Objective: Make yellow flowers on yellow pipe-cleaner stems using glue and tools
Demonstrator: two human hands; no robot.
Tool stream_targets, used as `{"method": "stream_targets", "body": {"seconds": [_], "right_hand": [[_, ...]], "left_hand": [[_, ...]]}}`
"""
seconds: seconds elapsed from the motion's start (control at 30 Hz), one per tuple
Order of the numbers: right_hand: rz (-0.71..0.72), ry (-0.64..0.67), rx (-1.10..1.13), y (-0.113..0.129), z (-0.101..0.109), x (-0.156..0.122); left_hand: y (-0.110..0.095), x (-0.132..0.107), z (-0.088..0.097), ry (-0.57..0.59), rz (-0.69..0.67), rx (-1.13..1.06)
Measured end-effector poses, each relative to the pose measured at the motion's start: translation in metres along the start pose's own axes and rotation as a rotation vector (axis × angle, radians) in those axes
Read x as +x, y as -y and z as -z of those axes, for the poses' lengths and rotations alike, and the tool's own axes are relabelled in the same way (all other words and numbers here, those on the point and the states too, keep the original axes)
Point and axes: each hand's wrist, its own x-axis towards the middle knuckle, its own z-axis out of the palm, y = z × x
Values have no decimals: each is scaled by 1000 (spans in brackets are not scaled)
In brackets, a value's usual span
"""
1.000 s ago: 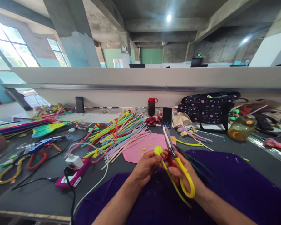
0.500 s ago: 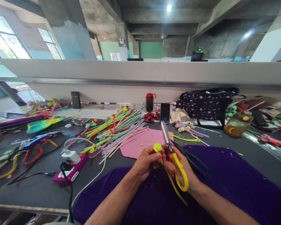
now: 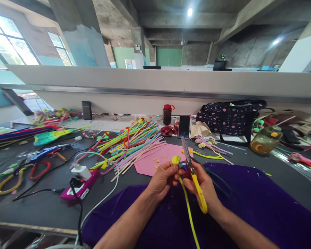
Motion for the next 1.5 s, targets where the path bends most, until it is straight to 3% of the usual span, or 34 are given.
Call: {"method": "stream_targets", "body": {"seconds": [0.17,0.4,0.63,0.8,0.97,1.03,1.13,1.33,1.5], "right_hand": [[50,0,-261,-2,10,3],[88,24,-510,-6,13,5],[260,19,-870,0,19,5],[250,-16,-852,0,21,6],[89,-78,-441,1,20,9],[53,-85,-380,2,20,9],[97,-55,-478,3,21,8],[348,22,-932,4,24,4],[426,37,-1090,0,25,5]], "left_hand": [[-6,-2,0,-74,-107,-18],[-7,-2,1,-76,-106,-48],[-9,0,2,-61,-126,-68],[-12,-2,3,-45,-114,-73],[-13,-4,4,6,-88,-74],[-13,-5,4,20,-81,-67],[-13,-5,4,21,-77,-56],[-12,-3,4,-38,-109,-61],[-10,-2,2,-73,-118,-23]]}}
